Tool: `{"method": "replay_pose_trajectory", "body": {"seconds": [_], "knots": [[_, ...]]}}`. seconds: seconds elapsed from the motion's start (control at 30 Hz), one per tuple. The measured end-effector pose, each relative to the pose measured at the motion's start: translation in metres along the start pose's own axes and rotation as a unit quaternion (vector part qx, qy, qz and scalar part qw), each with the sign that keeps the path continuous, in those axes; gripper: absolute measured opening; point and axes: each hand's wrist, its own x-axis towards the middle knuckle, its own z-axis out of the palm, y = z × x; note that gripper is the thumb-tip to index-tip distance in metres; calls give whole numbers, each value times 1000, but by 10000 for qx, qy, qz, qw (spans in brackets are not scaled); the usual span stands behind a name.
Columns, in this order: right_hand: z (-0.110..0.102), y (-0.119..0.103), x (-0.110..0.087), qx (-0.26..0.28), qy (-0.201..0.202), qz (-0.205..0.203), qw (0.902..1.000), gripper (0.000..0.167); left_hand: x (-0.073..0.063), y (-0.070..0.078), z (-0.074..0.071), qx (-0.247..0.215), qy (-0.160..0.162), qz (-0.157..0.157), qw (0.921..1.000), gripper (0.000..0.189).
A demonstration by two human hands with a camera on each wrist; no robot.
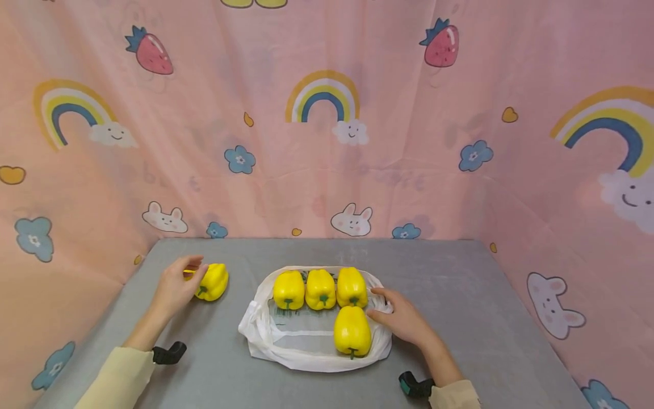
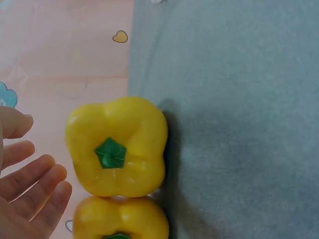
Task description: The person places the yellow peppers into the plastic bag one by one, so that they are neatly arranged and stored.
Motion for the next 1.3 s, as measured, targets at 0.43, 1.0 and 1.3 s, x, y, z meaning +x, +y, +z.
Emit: {"method": "replay_pose_trajectory", "body": {"seconds": [0.43,1.0,1.3], "knots": [[2,2,0,35,11,34,10000,65,-1,-5,8,149,-404,-333,9985,41],[0,2,1,-6,19,58,10000,65,-2,1,17,405,-1416,-567,9875,62],[1,2,2,-36,6,40,10000,64,-4,2,18,443,-1603,-567,9844,66]]}}
